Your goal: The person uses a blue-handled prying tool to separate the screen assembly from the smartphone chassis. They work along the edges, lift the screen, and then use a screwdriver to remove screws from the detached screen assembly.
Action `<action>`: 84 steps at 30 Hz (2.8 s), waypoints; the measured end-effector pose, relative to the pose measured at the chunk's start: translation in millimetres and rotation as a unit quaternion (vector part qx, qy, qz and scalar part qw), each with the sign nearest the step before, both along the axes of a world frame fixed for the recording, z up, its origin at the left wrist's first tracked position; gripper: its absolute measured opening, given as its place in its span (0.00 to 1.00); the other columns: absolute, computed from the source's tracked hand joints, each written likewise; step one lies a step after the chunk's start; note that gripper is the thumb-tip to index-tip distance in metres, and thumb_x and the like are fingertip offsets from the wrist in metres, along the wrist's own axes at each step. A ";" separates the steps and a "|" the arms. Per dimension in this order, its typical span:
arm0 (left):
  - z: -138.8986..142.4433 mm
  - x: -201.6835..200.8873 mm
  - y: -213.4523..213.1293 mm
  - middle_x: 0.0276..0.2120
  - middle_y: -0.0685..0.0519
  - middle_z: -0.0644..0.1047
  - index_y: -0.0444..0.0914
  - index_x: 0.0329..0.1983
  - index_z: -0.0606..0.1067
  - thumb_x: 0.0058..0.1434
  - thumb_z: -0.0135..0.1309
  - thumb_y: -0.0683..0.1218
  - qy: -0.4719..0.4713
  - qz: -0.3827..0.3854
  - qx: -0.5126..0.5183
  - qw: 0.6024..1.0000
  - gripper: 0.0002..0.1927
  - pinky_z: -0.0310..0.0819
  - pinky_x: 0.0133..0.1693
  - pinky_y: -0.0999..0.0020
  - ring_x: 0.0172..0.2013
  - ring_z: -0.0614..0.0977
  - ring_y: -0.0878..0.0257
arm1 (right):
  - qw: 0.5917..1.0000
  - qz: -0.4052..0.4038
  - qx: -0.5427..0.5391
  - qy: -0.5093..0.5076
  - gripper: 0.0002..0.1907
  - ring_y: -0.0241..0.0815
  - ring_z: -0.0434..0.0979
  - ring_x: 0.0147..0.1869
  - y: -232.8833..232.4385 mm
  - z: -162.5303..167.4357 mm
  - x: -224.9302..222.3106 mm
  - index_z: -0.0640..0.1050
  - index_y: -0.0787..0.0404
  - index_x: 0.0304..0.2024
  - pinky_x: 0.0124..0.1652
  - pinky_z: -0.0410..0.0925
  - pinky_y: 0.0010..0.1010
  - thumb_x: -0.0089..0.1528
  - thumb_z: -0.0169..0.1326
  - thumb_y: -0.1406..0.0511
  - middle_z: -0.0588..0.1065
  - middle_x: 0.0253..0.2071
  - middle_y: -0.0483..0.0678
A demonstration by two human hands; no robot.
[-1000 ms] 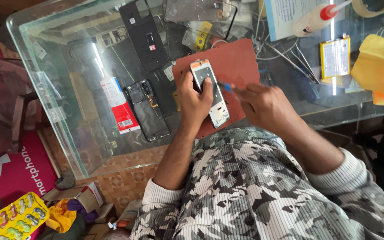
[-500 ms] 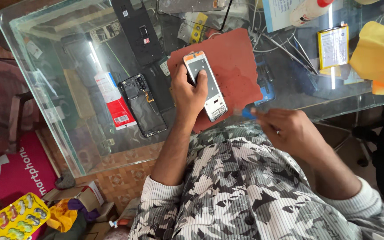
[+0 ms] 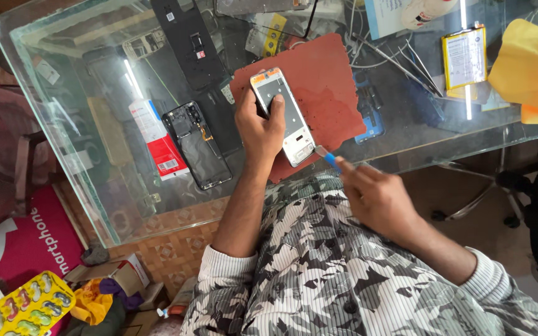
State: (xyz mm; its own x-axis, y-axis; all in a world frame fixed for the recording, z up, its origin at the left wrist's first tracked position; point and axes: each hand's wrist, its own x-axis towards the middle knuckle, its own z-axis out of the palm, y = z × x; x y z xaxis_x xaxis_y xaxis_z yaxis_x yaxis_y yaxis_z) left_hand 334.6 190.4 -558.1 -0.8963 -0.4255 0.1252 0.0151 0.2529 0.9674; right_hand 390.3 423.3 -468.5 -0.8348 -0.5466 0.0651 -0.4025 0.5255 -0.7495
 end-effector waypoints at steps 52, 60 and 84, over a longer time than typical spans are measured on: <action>26.3 5.2 8.9 0.40 0.45 0.81 0.30 0.55 0.75 0.61 0.55 0.40 0.024 0.003 -0.002 1.000 0.18 0.78 0.43 0.64 0.40 0.85 0.56 | 0.990 0.084 0.101 0.053 0.12 0.57 0.77 0.27 -43.4 22.3 -74.4 0.83 0.62 0.47 0.27 0.68 0.47 0.62 0.55 0.67 0.75 0.25 0.54; 18.9 11.2 4.4 0.42 0.46 0.82 0.31 0.54 0.75 0.62 0.56 0.41 0.022 0.000 0.005 1.000 0.17 0.79 0.46 0.63 0.43 0.86 0.57 | 0.990 0.040 0.056 0.125 0.12 0.60 0.76 0.31 -81.6 8.2 -91.5 0.81 0.64 0.51 0.30 0.68 0.47 0.68 0.55 0.65 0.76 0.30 0.58; -11.0 30.8 4.2 0.55 0.43 0.78 0.29 0.62 0.71 0.70 0.55 0.42 0.130 0.011 -0.001 0.991 0.20 0.77 0.56 0.61 0.53 0.82 0.56 | 0.991 0.096 0.077 0.055 0.23 0.46 0.74 0.21 -6.0 -28.2 32.6 0.76 0.72 0.58 0.20 0.68 0.38 0.59 0.57 0.72 0.73 0.27 0.51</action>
